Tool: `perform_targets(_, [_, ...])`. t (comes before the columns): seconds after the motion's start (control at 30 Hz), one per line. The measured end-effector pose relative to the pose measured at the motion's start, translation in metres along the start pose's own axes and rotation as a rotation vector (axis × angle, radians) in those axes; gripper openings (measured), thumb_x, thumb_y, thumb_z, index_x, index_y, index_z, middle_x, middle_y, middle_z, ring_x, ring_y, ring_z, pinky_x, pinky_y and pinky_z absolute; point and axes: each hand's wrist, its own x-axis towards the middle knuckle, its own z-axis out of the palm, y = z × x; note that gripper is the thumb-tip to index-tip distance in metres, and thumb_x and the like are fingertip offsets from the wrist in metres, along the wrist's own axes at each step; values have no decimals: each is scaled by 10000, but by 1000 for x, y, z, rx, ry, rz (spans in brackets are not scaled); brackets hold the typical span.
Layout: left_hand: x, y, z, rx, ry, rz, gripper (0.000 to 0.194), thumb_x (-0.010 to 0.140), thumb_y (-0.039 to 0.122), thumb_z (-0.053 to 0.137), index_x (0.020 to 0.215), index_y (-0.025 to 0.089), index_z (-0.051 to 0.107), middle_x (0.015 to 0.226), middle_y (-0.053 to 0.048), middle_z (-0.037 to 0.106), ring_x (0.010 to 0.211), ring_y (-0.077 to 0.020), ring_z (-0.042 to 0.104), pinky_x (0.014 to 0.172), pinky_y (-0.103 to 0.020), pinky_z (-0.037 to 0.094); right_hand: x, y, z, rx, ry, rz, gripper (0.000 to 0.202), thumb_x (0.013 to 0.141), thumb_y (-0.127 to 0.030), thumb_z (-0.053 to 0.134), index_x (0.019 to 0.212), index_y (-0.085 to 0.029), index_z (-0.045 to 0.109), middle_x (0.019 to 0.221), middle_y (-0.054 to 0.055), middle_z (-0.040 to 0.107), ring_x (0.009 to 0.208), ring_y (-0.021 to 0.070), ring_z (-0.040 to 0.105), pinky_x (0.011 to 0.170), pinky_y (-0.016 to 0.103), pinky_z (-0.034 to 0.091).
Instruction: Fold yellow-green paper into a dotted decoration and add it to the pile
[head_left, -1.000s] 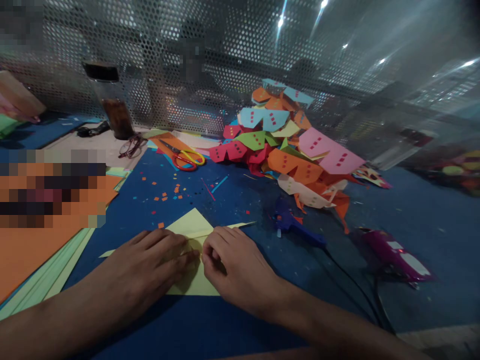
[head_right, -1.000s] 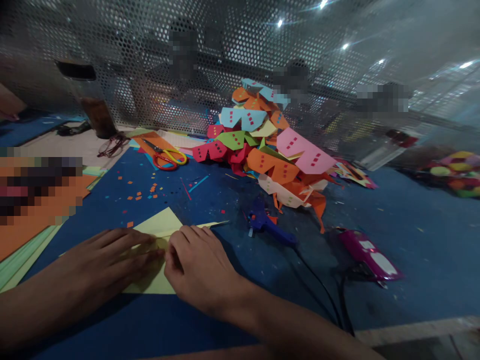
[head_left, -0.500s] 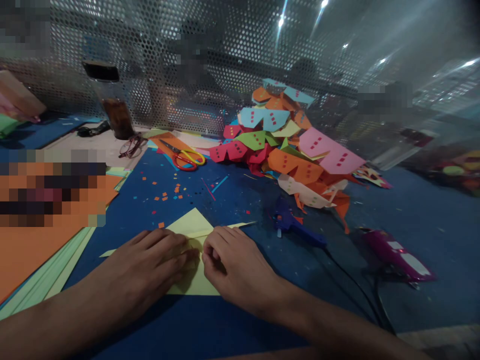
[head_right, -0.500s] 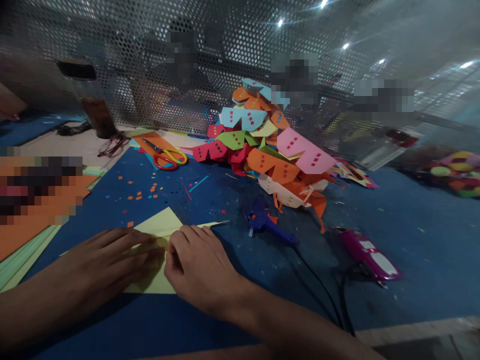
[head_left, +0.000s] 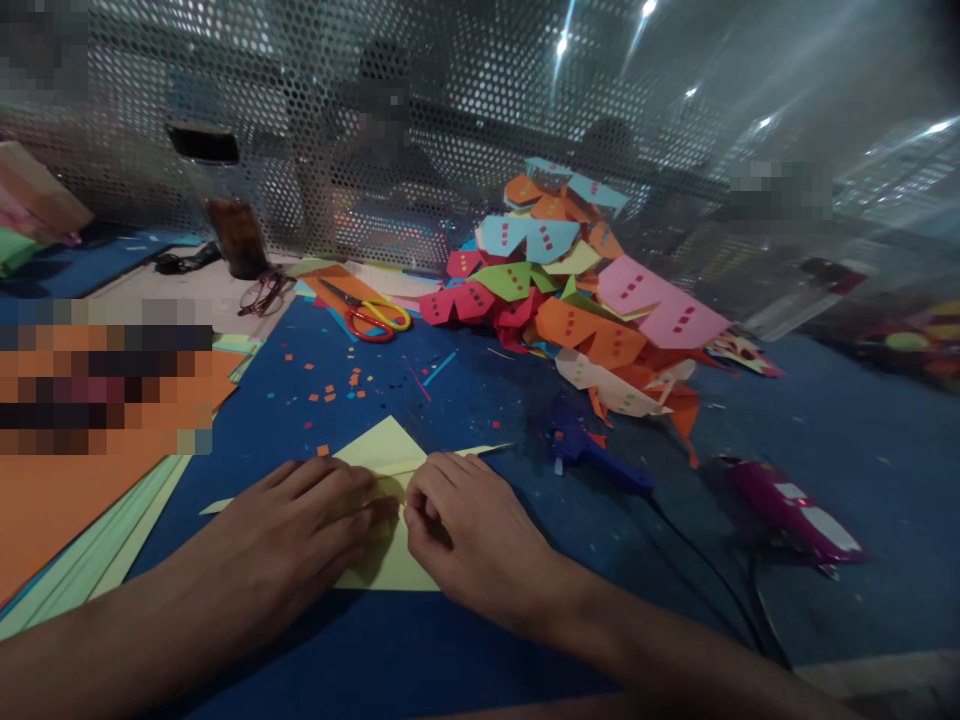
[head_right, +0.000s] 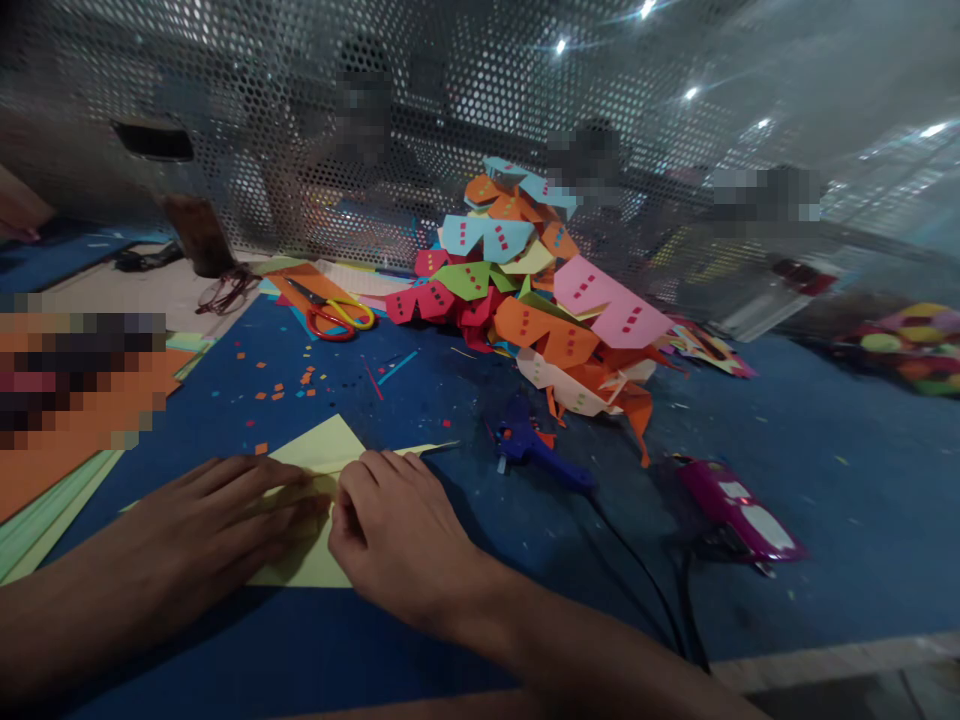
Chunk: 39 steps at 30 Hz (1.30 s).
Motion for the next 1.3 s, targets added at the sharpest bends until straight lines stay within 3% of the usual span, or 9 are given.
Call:
perform_targets(0.33, [1, 0, 1, 51, 34, 11, 340, 995, 120, 440, 1258, 231, 624, 1189, -76, 682, 1016, -252, 595, 850, -391, 454, 0, 0, 2, -1, 24, -5, 103, 902, -135, 512, 814, -189, 519, 817, 12, 574, 774, 163, 492, 732, 322, 331])
perform_targets(0.5, [-1, -1, 7, 77, -7, -10, 334, 991, 140, 483, 1287, 242, 599, 1237, -63, 672, 1074, -254, 588, 978, -433, 429, -2, 2, 5, -19, 52, -17, 124, 908, -128, 493, 806, -198, 501, 810, 5, 566, 756, 161, 483, 703, 321, 319])
perform_targets(0.8, [7, 1, 1, 72, 35, 6, 231, 983, 191, 534, 1181, 235, 646, 1131, -65, 684, 1012, -228, 598, 958, -387, 458, -2, 6, 10, -25, 100, -8, 139, 847, -82, 513, 789, -206, 488, 787, -4, 576, 726, 159, 508, 671, 312, 323])
perform_targets(1.0, [6, -1, 10, 58, 76, -5, 170, 986, 237, 547, 1116, 232, 657, 1128, -68, 659, 1022, -229, 576, 987, -404, 447, -1, 8, 13, -35, 126, -31, 141, 822, -73, 499, 788, -208, 482, 777, -3, 574, 711, 160, 511, 656, 308, 325])
perform_targets(1.3, [6, 0, 14, 72, 99, -32, 132, 985, 220, 555, 1095, 221, 628, 1108, -52, 659, 959, -232, 573, 819, -372, 449, -2, 8, 13, -85, 102, -17, 142, 825, -75, 506, 790, -210, 481, 783, -5, 576, 712, 160, 516, 652, 304, 328])
